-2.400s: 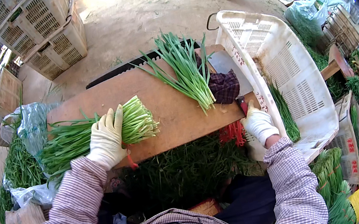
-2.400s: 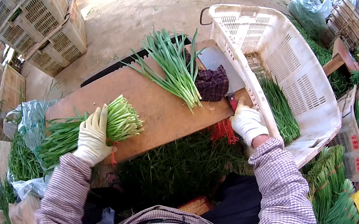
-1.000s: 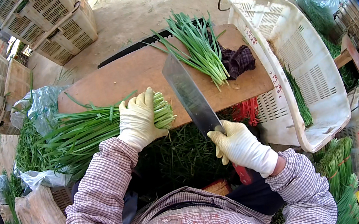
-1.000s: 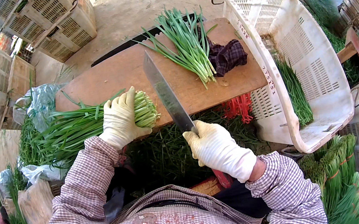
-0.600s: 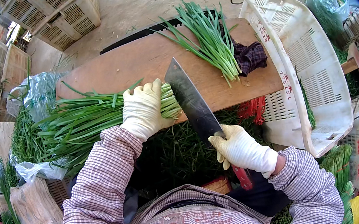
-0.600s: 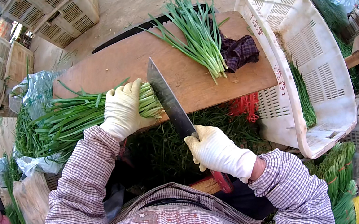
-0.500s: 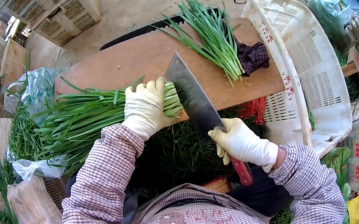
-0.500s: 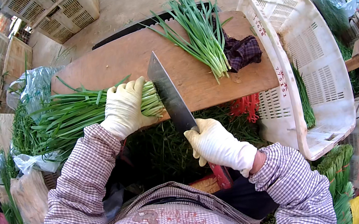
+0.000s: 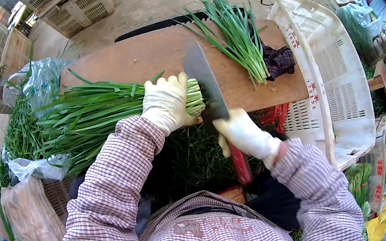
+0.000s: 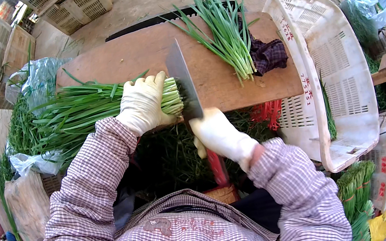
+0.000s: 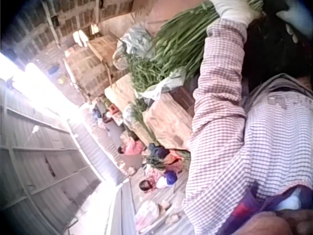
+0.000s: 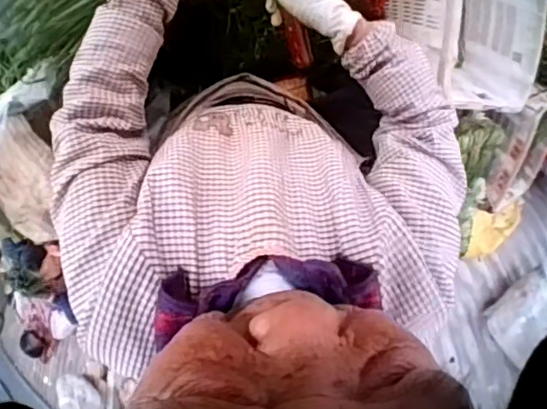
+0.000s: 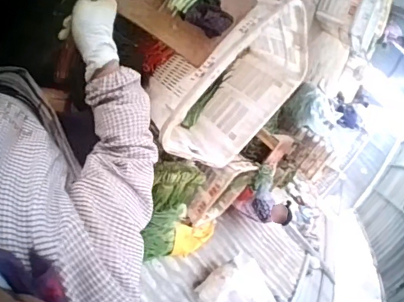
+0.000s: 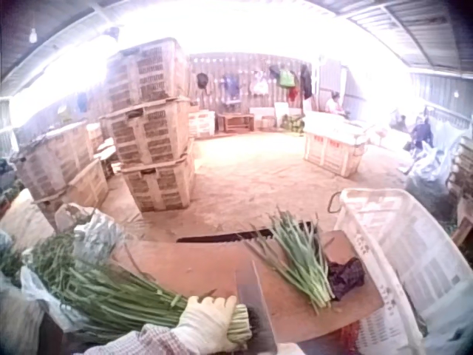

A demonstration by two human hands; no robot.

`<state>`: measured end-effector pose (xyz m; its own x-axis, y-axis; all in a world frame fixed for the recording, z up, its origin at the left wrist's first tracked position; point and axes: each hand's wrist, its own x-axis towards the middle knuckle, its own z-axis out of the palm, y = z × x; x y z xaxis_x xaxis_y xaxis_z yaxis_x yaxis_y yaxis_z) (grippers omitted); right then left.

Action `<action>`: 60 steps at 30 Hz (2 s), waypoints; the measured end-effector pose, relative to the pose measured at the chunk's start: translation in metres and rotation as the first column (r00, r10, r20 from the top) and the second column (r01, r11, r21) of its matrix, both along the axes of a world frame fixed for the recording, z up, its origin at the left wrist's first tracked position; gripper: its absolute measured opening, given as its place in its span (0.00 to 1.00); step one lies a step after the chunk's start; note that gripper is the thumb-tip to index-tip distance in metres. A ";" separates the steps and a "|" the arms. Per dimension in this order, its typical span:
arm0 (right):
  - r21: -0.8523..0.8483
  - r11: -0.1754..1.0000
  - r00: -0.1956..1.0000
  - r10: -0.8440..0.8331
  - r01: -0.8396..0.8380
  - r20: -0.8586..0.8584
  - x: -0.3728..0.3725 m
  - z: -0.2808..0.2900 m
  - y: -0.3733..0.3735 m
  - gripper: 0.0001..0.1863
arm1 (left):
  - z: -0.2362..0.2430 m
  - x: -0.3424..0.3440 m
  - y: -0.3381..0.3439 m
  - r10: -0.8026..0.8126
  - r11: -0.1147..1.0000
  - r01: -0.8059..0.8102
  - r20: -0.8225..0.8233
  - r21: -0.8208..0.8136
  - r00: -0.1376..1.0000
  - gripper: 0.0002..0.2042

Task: The person gathers green onions, aligns them, and ties them into bundles using a red rubber band. The person then trims the root ends with a knife and wipes the bundle with a cloth. The person repeats this process for multiple bundles.

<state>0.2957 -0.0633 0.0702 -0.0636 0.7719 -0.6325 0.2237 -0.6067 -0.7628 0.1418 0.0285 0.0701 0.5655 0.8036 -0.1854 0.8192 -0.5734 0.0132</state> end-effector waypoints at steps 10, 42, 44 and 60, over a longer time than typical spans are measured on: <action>0.036 0.997 0.993 0.062 -0.066 0.105 -0.003 -0.006 0.060 0.12 | 0.005 0.004 -0.003 0.020 1.000 -0.021 -0.028 -0.012 0.999 0.50; 0.180 0.977 0.049 -0.176 -0.112 0.983 0.231 -0.027 0.077 0.11 | -0.005 -0.065 -0.001 0.020 0.993 -0.037 0.146 0.114 0.989 0.55; 0.103 0.992 0.050 -0.099 -0.078 0.994 0.233 -0.041 0.084 0.12 | -0.004 -0.065 -0.001 0.011 0.991 -0.030 0.142 0.130 0.990 0.54; 0.659 0.653 0.423 -0.512 -0.373 0.747 0.194 -0.005 0.055 0.11 | -0.007 -0.070 -0.005 0.014 0.985 -0.040 0.156 0.169 0.988 0.54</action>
